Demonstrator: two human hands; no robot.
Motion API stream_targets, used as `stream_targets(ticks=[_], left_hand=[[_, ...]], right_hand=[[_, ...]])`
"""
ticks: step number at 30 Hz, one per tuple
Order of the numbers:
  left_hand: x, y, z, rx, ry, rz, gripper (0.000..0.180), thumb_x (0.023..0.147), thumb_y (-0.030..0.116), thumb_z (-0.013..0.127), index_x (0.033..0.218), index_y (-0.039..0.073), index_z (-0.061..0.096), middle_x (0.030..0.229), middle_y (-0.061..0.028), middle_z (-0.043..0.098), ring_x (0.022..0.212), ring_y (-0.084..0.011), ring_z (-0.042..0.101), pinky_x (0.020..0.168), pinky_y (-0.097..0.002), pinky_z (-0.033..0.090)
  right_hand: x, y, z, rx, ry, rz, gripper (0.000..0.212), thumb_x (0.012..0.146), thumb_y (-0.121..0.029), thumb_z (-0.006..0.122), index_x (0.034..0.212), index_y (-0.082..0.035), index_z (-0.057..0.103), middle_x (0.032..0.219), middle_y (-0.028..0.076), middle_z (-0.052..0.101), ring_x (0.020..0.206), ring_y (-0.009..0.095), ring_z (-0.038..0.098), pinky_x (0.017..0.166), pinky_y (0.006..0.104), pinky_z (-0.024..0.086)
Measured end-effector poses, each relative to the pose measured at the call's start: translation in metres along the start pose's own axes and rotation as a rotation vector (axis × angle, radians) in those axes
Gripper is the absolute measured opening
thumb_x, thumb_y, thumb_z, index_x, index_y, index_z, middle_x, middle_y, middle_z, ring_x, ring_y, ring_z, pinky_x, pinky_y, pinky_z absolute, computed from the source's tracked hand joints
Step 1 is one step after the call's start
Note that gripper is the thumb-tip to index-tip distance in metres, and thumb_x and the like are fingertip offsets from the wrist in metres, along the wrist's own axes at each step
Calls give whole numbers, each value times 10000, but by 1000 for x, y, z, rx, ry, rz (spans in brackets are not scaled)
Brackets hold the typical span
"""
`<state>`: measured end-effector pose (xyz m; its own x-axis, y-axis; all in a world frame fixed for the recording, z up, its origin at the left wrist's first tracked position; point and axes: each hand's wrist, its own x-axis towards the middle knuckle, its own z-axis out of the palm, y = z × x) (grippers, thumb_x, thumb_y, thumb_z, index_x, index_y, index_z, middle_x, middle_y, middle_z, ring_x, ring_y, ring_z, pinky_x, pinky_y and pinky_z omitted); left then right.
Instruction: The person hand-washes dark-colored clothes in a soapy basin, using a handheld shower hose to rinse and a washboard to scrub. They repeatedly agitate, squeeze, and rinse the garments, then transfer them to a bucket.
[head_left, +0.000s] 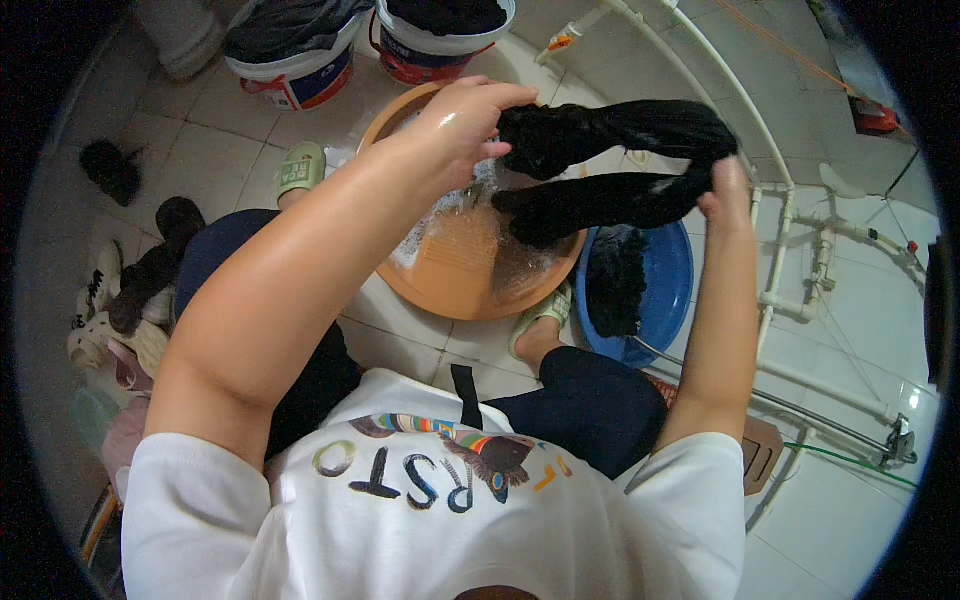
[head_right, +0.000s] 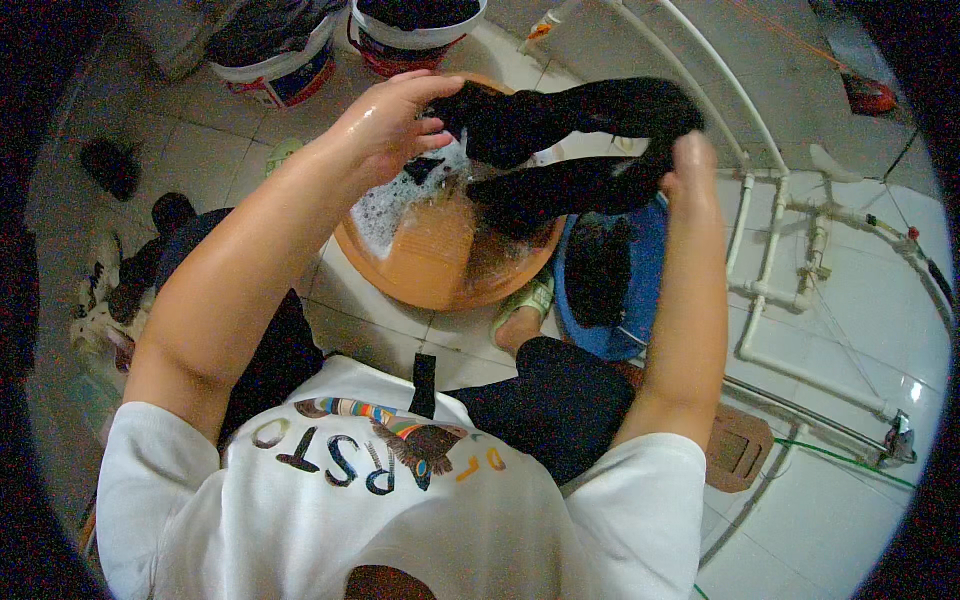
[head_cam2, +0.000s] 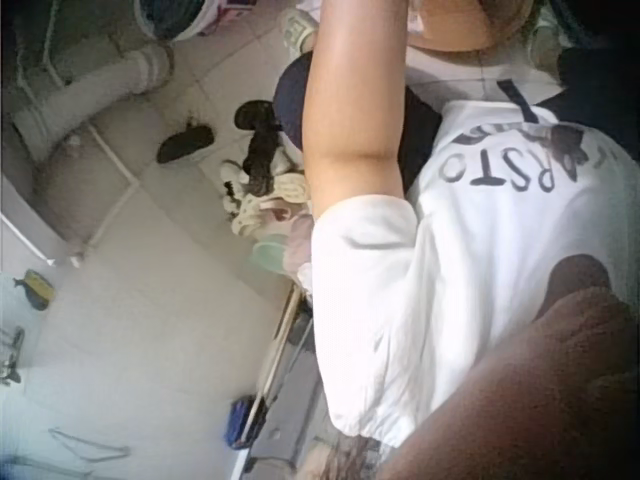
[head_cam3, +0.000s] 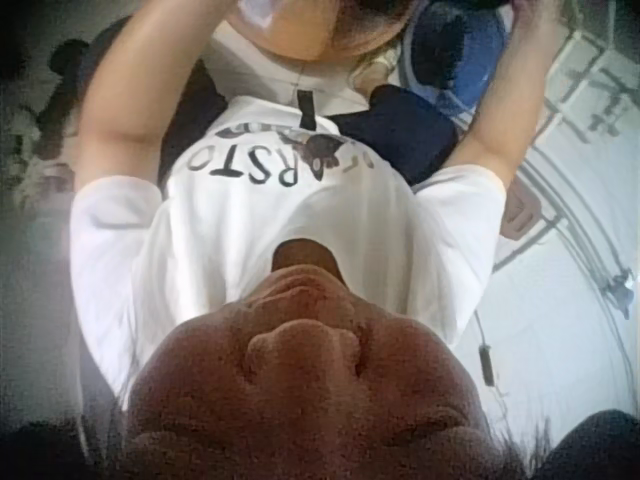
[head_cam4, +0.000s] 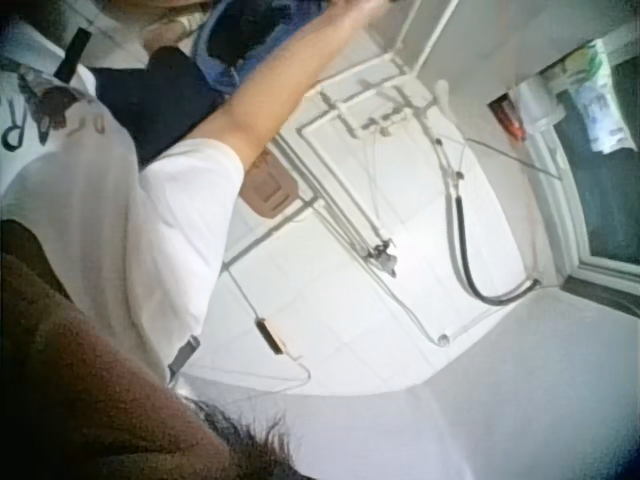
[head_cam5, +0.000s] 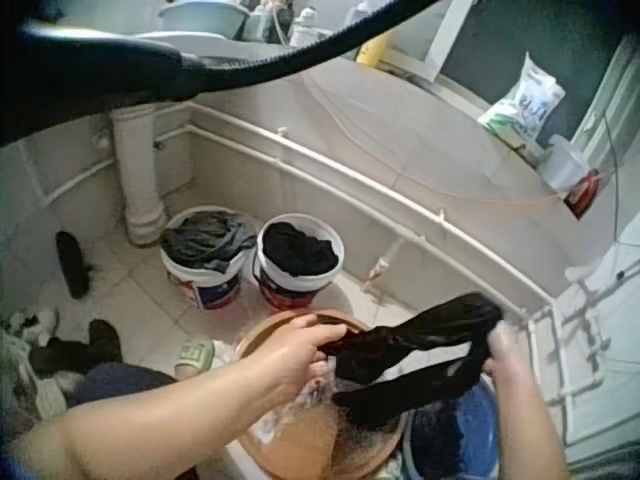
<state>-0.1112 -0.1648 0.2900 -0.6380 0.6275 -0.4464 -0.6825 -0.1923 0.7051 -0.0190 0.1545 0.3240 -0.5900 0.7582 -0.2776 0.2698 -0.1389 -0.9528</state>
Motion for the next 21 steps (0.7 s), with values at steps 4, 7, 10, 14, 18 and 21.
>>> stream_targets(ticks=[4, 7, 10, 14, 18, 21], left_hand=[[10, -11, -3, 99, 103, -37, 534, 762, 310, 623, 1186, 77, 399, 1203, -104, 387, 1088, -249, 378, 864, -378, 377], [12, -16, -4, 112, 109, -49, 491, 771, 318, 610, 1159, 76, 431, 1141, -83, 431, 1032, -223, 412, 843, -359, 386], [6, -12, 0, 88, 154, -113, 445, 778, 309, 603, 1127, 69, 469, 1111, -78, 453, 989, -209, 444, 835, -340, 394], [9, -12, -3, 30, 179, -97, 394, 777, 297, 604, 1073, 53, 514, 1076, -82, 477, 968, -208, 463, 837, -340, 398], [17, -14, -8, 19, 205, -148, 356, 775, 287, 602, 1034, 49, 541, 1034, -74, 507, 943, -185, 484, 837, -331, 400], [20, -12, -7, 18, 206, -190, 335, 785, 289, 585, 1022, 55, 549, 1007, -63, 531, 921, -166, 500, 835, -323, 400]], right_hand=[[34, 80, 20, -226, -35, 293, 192, 774, -199, 529, 874, -40, 566, 751, 83, 566, 577, 223, 546, 467, 366, 451], [70, 162, 17, -428, -23, 379, 197, 769, -82, 491, 939, 4, 545, 795, 110, 589, 630, 268, 577, 563, 377, 490], [66, 220, 34, -588, -196, 156, 442, 719, 32, 438, 1160, 58, 412, 1055, 176, 529, 838, 302, 559, 701, 338, 470], [41, 283, 52, -760, -276, -137, 716, 662, 68, 484, 1328, -19, 236, 1253, 214, 414, 1112, 290, 445, 937, 295, 340], [-16, 317, 76, -1514, -264, -107, 811, 719, -234, 667, 1355, -89, 185, 1230, 177, 376, 1071, 320, 435, 814, 437, 431], [-28, 388, 65, -1713, -231, -290, 615, 838, -207, 506, 1346, -51, 196, 1294, 173, 324, 1102, 329, 411, 807, 453, 435]])
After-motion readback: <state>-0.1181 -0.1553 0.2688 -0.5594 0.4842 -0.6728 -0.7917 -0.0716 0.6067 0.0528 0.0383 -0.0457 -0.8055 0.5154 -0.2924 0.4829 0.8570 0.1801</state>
